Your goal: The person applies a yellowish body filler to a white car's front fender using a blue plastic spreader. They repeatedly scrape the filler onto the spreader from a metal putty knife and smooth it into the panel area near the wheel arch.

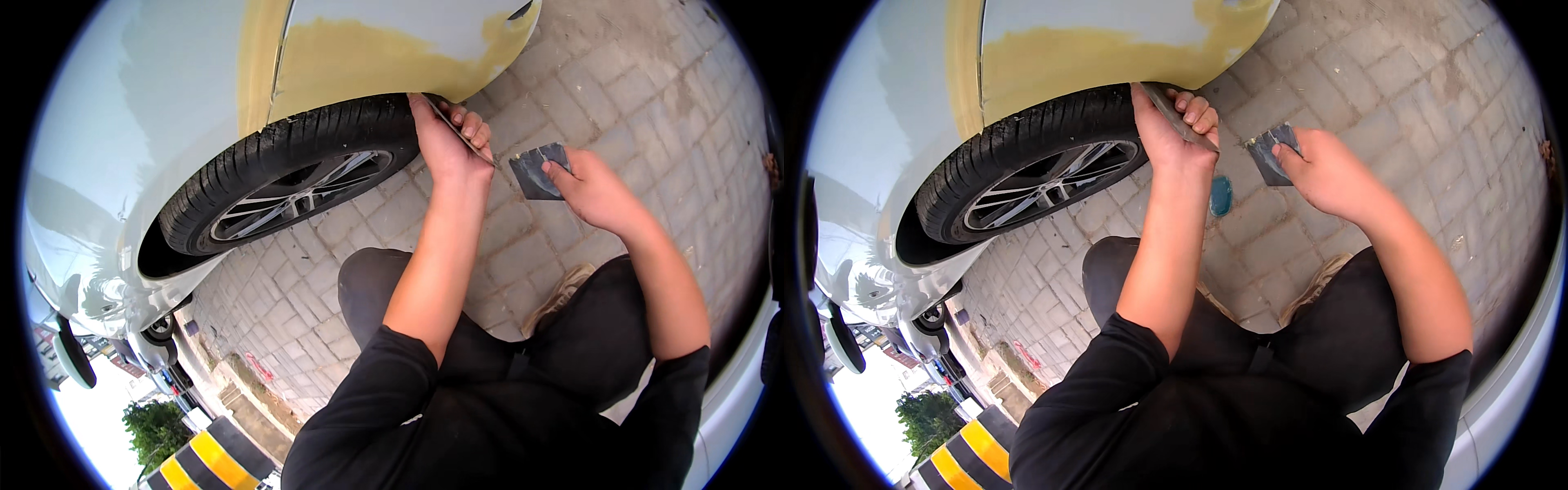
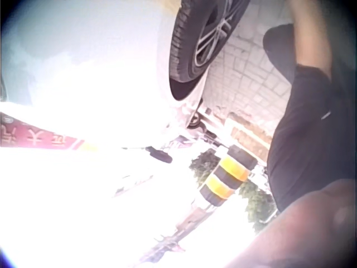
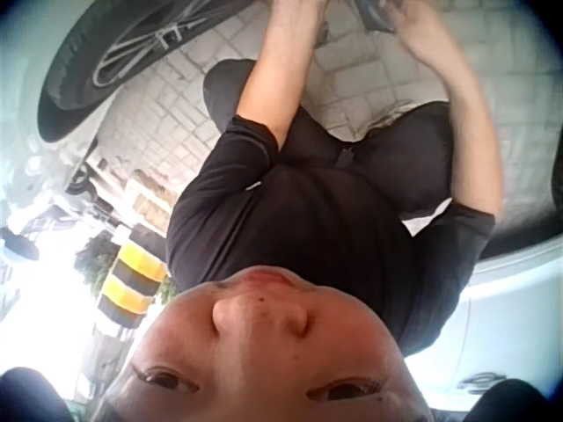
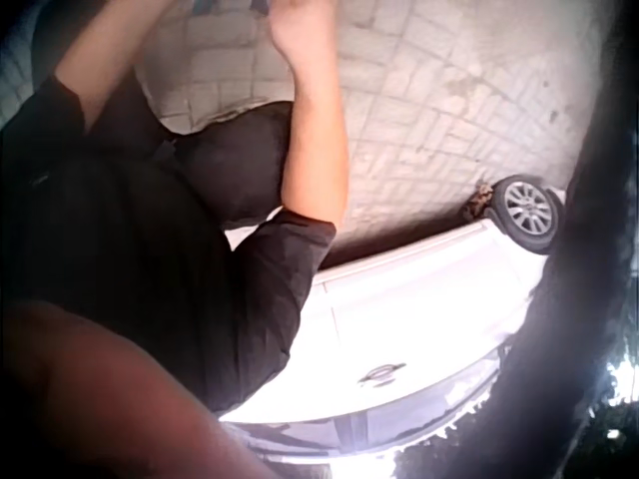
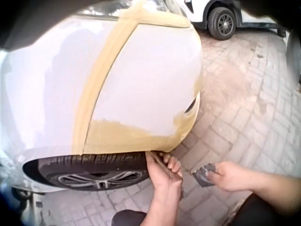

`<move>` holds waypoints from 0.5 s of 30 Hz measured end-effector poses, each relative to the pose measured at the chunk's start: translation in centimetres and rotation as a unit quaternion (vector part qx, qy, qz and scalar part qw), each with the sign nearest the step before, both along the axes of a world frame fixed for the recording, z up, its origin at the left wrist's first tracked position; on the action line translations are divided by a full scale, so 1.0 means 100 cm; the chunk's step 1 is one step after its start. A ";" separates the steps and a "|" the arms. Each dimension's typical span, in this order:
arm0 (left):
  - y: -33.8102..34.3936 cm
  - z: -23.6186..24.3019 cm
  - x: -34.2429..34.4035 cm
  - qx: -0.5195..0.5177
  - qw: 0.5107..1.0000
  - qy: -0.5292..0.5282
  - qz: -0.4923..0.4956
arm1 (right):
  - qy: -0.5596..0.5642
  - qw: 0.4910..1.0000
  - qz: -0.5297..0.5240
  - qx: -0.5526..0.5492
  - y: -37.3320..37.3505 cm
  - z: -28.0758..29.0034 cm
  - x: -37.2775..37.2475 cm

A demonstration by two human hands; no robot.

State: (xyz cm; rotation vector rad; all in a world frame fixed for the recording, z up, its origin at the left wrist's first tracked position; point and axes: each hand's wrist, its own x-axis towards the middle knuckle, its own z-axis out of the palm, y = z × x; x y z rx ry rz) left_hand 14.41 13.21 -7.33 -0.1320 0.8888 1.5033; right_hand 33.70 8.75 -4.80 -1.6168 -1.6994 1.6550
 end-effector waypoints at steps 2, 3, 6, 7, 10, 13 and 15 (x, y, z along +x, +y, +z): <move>-0.002 0.002 -0.003 0.006 1.000 0.021 0.000 | 0.031 0.999 -0.002 0.042 0.000 -0.010 0.000; -0.001 -0.001 -0.003 -0.025 0.999 0.046 -0.009 | 0.013 1.000 0.009 0.018 0.001 -0.005 -0.002; -0.013 0.008 0.010 -0.069 0.997 0.015 -0.012 | -0.024 0.999 0.027 0.000 0.006 0.008 -0.001; -0.015 0.019 0.013 -0.021 1.000 -0.013 0.006 | -0.023 0.999 0.028 0.028 0.007 0.002 0.001; -0.014 0.006 0.006 -0.028 0.999 0.025 -0.010 | -0.024 0.999 0.031 -0.012 0.000 0.008 -0.006; -0.012 0.009 0.005 -0.037 0.998 -0.030 -0.037 | -0.026 0.998 0.051 0.000 0.003 0.007 -0.004; -0.021 0.038 0.002 0.055 0.998 -0.032 -0.011 | -0.024 0.998 0.043 0.025 0.000 0.000 0.001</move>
